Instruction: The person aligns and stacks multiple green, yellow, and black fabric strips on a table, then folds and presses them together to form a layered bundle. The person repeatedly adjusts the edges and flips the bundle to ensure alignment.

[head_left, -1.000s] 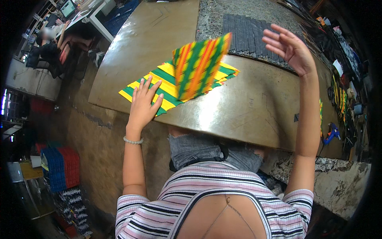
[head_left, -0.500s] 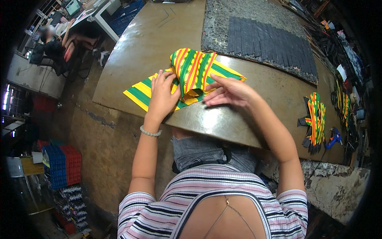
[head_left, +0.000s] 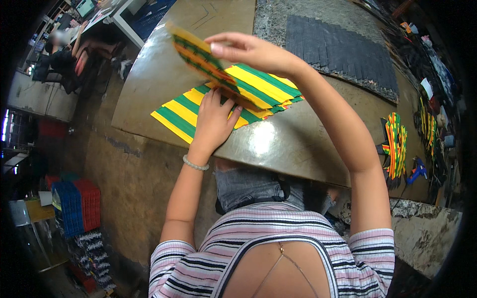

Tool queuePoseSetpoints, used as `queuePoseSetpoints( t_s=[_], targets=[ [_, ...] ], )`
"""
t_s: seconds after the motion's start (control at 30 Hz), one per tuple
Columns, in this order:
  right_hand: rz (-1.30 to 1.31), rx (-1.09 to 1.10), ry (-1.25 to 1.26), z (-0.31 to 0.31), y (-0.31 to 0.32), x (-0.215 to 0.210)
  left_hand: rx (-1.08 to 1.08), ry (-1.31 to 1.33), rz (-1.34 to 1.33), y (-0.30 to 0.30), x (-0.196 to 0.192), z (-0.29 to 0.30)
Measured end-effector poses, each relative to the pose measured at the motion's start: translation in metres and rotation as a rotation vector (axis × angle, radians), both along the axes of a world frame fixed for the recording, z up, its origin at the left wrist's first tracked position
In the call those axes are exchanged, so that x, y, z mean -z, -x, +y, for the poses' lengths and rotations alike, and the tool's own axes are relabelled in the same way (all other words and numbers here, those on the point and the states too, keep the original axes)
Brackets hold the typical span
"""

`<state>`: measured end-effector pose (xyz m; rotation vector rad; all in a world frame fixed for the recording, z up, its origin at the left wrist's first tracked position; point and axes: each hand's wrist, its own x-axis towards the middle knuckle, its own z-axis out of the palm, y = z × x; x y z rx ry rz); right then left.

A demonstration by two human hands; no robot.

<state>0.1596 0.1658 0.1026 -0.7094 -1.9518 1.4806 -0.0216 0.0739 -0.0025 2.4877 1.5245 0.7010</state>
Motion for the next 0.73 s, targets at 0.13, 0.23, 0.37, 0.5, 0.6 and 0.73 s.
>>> queuePoseSetpoints(
  t_s=[0.13,0.23,0.37,0.5,0.6,0.73],
  targets=[
    [-0.379,-0.044,-0.388,-0.031,-0.038,0.042,-0.045,0.067,0.026,-0.005,-0.009,0.008],
    [-0.477,0.090,-0.699,-0.045,-0.050,0.074,-0.059,0.203,0.022,-0.004,-0.006,0.018],
    [-0.420,0.187,-0.667,-0.025,-0.048,0.087,0.142,-0.124,-0.059,0.004,0.010,0.017],
    [-0.517,0.148,-0.664,-0.001,-0.050,0.072,0.152,-0.224,0.284,0.012,0.016,0.008],
    [-0.532,0.097,-0.592,0.008,-0.047,0.063,0.121,-0.207,0.252,0.013,0.013,0.007],
    [-0.549,0.108,-0.561,0.019,-0.045,0.053,0.137,-0.082,0.027,0.010,0.008,0.010]
  ],
)
